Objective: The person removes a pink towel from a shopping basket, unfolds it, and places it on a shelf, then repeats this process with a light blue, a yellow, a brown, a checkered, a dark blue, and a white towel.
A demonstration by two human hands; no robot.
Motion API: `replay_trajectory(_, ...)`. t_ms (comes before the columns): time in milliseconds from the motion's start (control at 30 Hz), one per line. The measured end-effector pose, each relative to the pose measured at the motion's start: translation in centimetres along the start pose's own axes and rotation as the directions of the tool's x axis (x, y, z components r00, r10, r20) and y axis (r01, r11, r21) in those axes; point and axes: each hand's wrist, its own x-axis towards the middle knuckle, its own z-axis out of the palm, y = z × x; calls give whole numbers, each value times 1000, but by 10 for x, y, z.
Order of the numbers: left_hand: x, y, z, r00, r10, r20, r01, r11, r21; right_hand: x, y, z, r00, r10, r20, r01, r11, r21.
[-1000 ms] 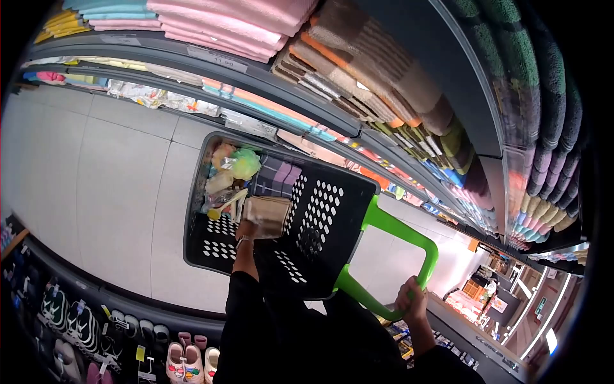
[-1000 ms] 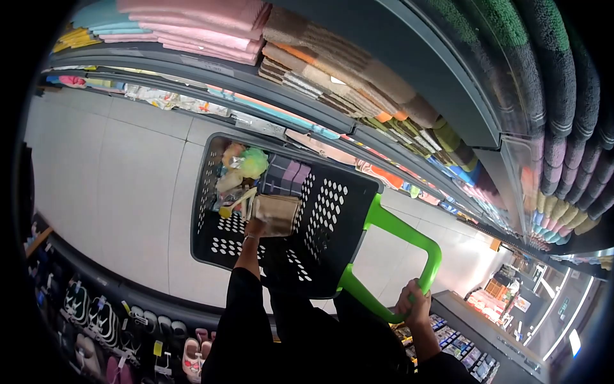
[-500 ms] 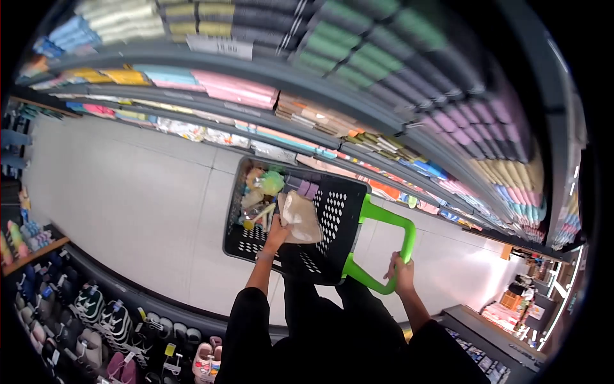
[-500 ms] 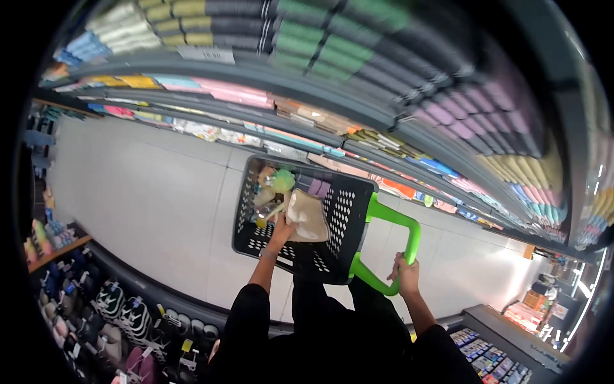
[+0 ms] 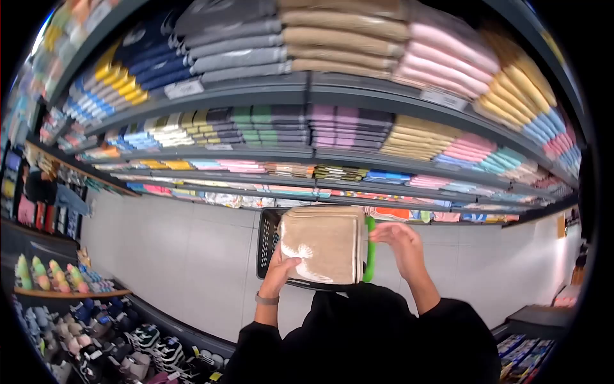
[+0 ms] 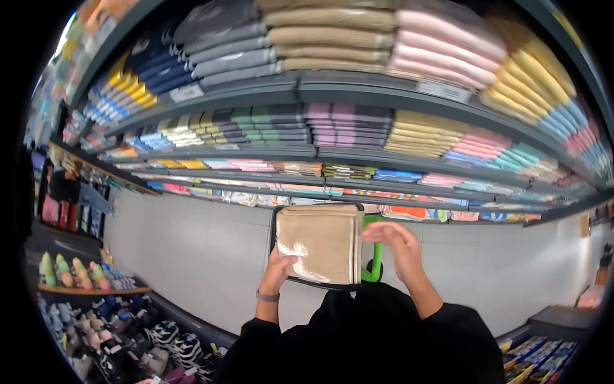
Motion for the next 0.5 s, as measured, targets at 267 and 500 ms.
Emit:
replay_trajectory(267,-40,-42,68,973,67,-223,-114,972,-206,-76,-215,50,478,-515,711,-223,712,666)
replay_trajectory(500,-45,-46,102,964,134,-230,-170,975,-145,-95,-231,48,189,-663,725,-593,511,622)
